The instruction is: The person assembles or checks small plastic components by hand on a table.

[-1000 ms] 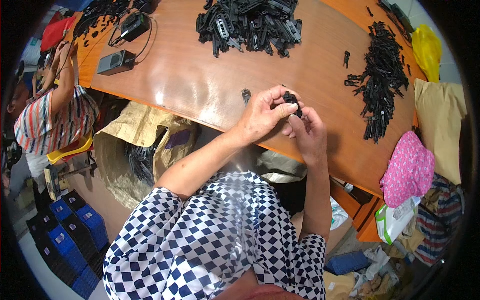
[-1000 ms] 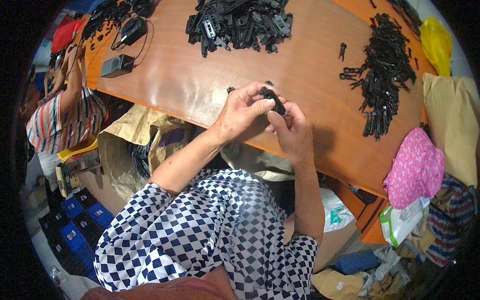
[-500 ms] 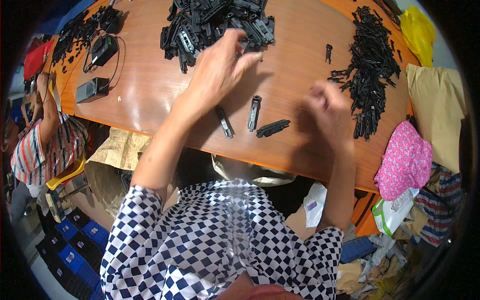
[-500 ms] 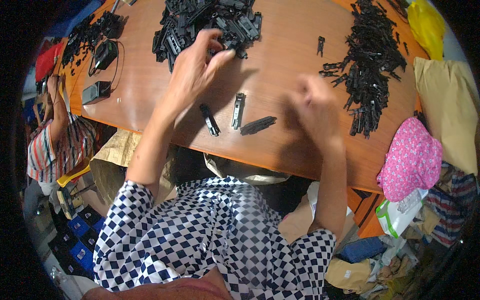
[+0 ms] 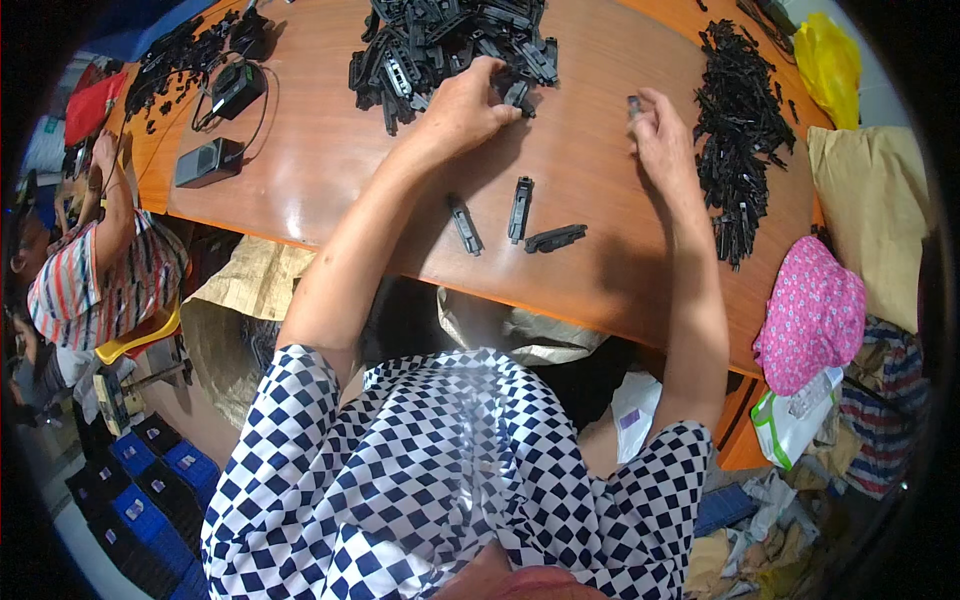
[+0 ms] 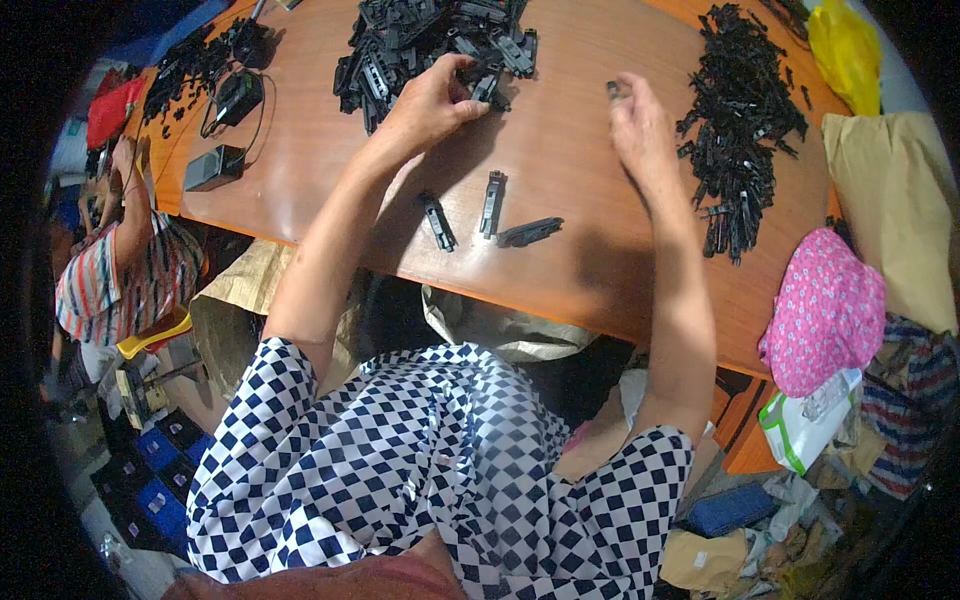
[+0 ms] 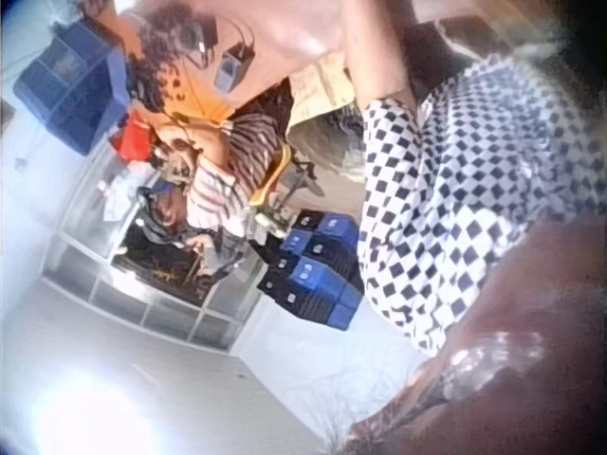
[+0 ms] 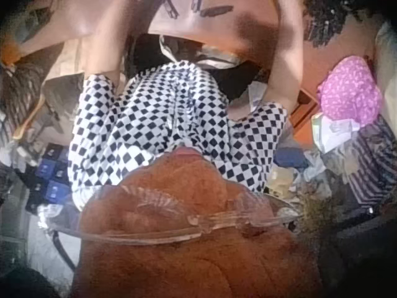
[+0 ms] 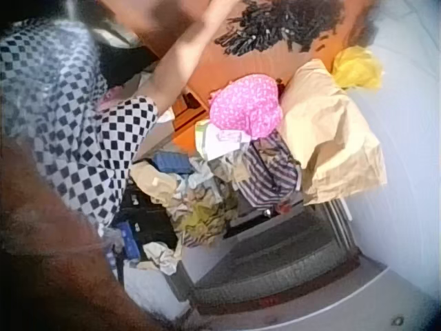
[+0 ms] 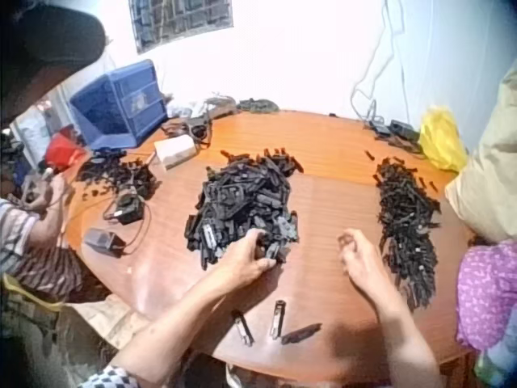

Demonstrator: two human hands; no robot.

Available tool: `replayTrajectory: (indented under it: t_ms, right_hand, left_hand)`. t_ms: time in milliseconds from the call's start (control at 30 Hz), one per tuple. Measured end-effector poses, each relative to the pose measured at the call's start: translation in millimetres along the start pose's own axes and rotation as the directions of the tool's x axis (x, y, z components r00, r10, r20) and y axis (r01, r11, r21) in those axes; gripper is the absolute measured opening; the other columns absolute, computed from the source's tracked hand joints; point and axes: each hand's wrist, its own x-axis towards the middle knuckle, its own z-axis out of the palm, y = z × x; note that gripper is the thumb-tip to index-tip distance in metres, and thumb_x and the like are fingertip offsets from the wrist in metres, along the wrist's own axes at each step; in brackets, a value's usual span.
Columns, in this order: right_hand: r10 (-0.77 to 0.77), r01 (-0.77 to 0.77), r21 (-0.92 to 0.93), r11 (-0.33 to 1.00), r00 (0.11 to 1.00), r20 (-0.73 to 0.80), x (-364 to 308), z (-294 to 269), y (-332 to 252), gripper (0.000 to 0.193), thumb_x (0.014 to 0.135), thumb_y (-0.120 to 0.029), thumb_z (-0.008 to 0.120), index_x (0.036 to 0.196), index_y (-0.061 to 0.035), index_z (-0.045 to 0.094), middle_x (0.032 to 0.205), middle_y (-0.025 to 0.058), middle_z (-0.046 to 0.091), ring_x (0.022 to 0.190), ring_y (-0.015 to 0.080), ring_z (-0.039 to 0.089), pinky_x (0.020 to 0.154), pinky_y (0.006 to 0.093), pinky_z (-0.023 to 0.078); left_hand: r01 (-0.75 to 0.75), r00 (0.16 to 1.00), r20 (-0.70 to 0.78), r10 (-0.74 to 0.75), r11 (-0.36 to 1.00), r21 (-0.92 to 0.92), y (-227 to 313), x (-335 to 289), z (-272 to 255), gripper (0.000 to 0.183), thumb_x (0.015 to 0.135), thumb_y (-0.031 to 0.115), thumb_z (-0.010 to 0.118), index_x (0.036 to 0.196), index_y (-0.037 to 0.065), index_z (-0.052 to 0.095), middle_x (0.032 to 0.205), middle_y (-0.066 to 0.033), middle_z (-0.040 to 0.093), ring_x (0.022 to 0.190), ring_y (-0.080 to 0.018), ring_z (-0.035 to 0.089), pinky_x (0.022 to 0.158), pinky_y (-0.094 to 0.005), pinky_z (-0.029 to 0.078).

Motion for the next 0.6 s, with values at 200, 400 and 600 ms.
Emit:
replayTrajectory:
  t_ms: [200,400,600]
  right_hand:
    - [0.127,-0.225,0.75,0.622,0.974,0.188,-77.3,30.9,-73.7,0.027,0.094,-0.011,0.057,0.118,0.001,0.054,0.083,0.0035,0.061,0.062,0.005,0.054,0.05,0.0163,0.043]
    - [0.184,-0.201,0.824,0.53,0.976,0.119,-109.6,44.5,-100.0,0.025,0.092,-0.01,0.061,0.113,0.0025,0.058,0.08,0.0013,0.06,0.064,0.0049,0.054,0.052,0.0169,0.042]
    - [0.201,-0.156,0.816,0.556,0.978,0.05,-128.6,45.9,-112.6,0.024,0.091,-0.009,0.061,0.112,0.0029,0.059,0.076,0.0001,0.059,0.063,0.0042,0.052,0.053,0.0168,0.041]
  left_hand:
    - [0.196,0.981,0.161,-0.113,0.63,-0.752,20.8,-40.1,9.7,0.069,0.078,0.005,0.075,0.133,-0.007,0.036,0.08,-0.0034,0.057,0.069,-0.0143,0.064,0.062,-0.0243,0.055]
    - [0.062,0.998,0.042,-0.045,0.662,-0.747,43.2,-74.9,25.9,0.062,0.076,-0.003,0.071,0.131,-0.002,0.043,0.097,-0.0045,0.059,0.082,-0.0111,0.06,0.074,-0.0243,0.052]
    - [-0.066,0.998,-0.063,0.031,0.712,-0.699,59.1,-96.6,31.1,0.053,0.078,-0.008,0.064,0.128,0.001,0.045,0.088,-0.0031,0.055,0.077,-0.0099,0.057,0.068,-0.024,0.05]
